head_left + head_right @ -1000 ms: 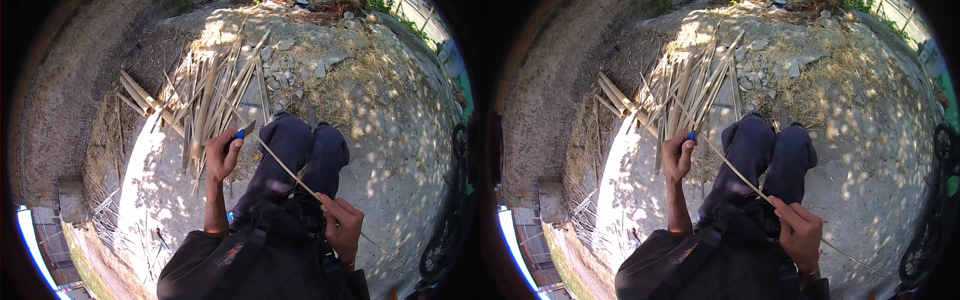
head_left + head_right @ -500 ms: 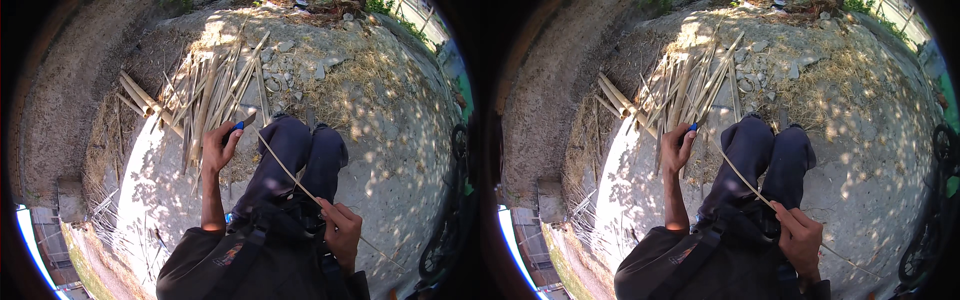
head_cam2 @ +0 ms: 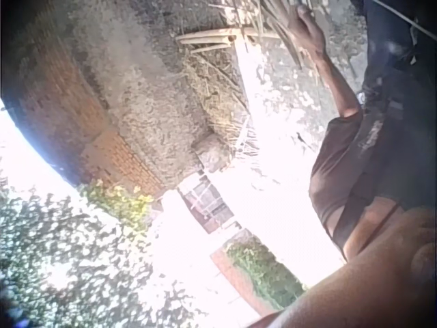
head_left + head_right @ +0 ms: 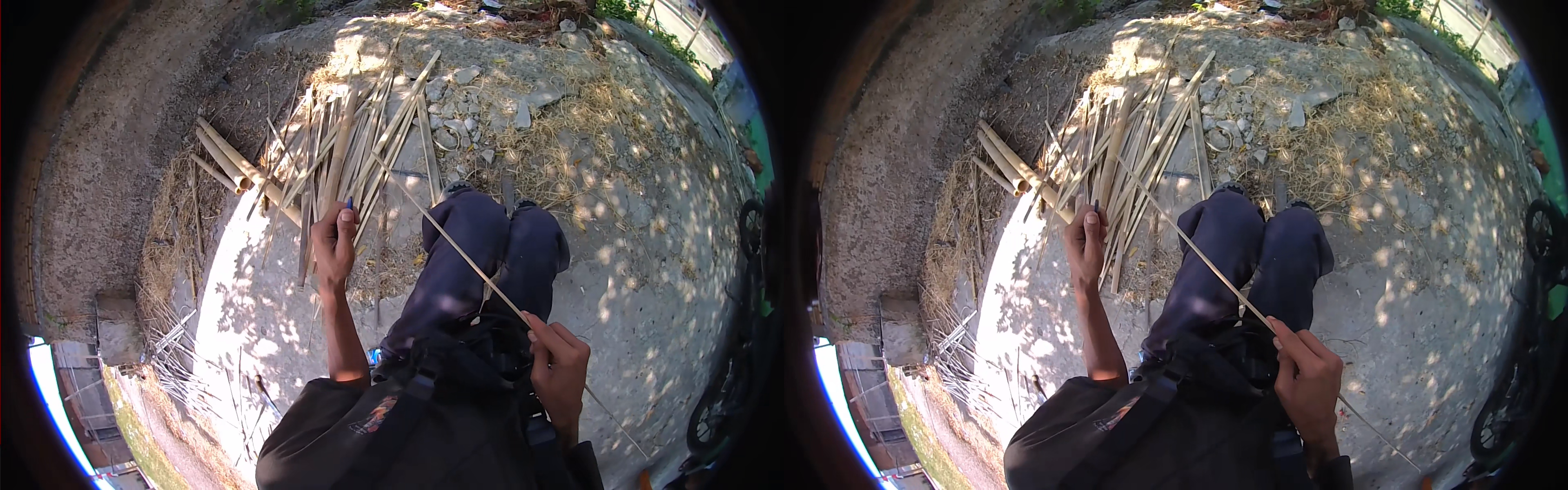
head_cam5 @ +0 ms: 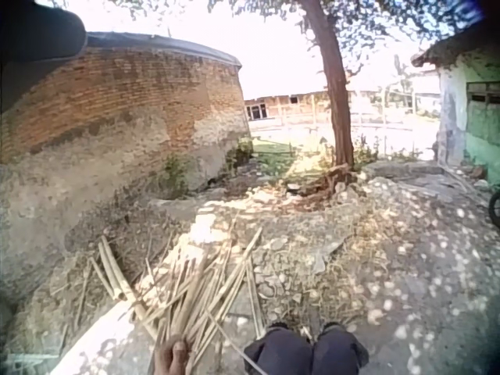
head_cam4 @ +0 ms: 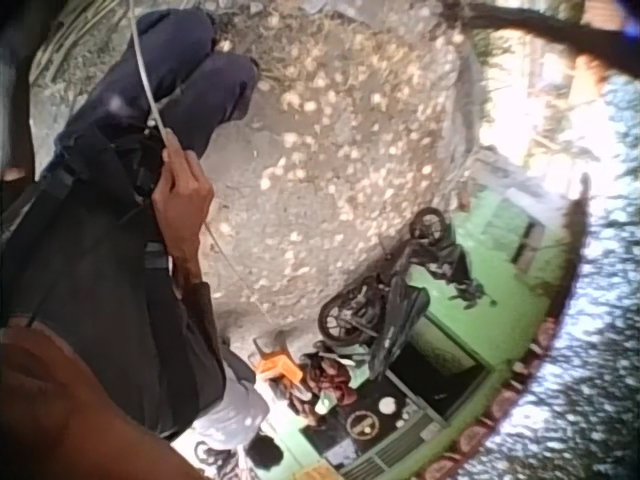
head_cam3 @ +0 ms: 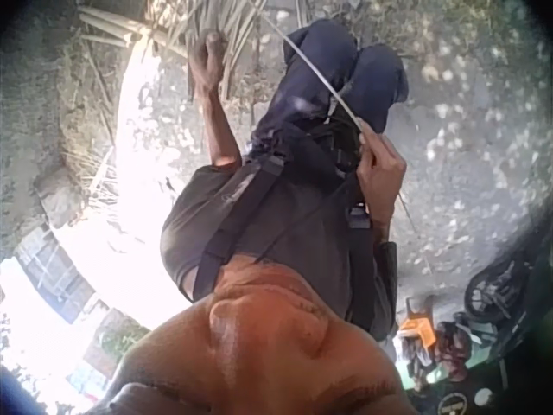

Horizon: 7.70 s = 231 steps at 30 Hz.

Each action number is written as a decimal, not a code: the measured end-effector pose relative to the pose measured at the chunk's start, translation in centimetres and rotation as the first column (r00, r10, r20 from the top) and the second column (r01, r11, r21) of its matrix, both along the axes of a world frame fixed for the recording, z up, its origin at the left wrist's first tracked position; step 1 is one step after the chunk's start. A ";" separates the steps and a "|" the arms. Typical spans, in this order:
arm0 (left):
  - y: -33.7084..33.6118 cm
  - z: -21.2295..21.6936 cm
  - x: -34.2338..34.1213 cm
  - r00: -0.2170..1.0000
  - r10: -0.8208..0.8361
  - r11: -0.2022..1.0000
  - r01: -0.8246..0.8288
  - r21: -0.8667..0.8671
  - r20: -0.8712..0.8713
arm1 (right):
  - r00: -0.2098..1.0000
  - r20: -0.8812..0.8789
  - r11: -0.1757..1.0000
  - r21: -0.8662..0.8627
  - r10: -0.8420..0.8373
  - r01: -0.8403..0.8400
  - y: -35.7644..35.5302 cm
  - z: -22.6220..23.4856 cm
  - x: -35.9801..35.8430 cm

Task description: The person uses a utility knife to shave and smooth the surface of a long, thin bamboo strip while sitting outdoors near a pile of bamboo pieces.

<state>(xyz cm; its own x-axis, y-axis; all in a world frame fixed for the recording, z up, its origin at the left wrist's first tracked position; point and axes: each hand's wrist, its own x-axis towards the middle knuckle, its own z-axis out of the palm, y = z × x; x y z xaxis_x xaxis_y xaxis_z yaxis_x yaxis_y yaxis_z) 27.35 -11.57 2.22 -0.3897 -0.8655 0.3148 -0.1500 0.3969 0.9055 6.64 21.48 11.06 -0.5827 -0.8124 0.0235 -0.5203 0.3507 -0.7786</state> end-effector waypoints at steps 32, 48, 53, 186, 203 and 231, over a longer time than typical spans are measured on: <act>2.4 3.2 -2.5 0.972 -0.015 0.989 0.049 -0.142 0.233 | 0.991 -0.106 0.994 -0.070 0.077 -0.084 0.3 1.0 0.0; 1.4 3.3 -2.4 0.950 0.065 0.993 -0.032 -0.112 0.307 | 0.984 -0.172 0.997 -0.048 0.048 -0.057 0.7 1.1 0.0; 2.9 4.0 -2.7 0.957 -0.038 0.983 0.086 -0.160 0.286 | 0.981 -0.194 0.993 -0.114 0.011 -0.034 0.5 0.3 -0.1; 11.0 9.3 -5.9 0.792 -0.509 0.825 0.560 -0.070 0.336 | 0.714 -0.633 0.951 -0.260 -0.300 0.169 2.2 1.8 -9.5; 13.8 10.9 -16.3 0.589 -0.557 0.649 0.748 0.135 -0.585 | 0.953 0.302 0.872 -0.475 0.037 0.116 -0.4 -1.1 -6.5; 14.3 12.3 -15.5 0.474 -0.508 0.620 0.781 0.076 -0.719 | 0.948 0.282 0.820 -0.502 -0.145 0.275 -1.3 0.4 -3.1</act>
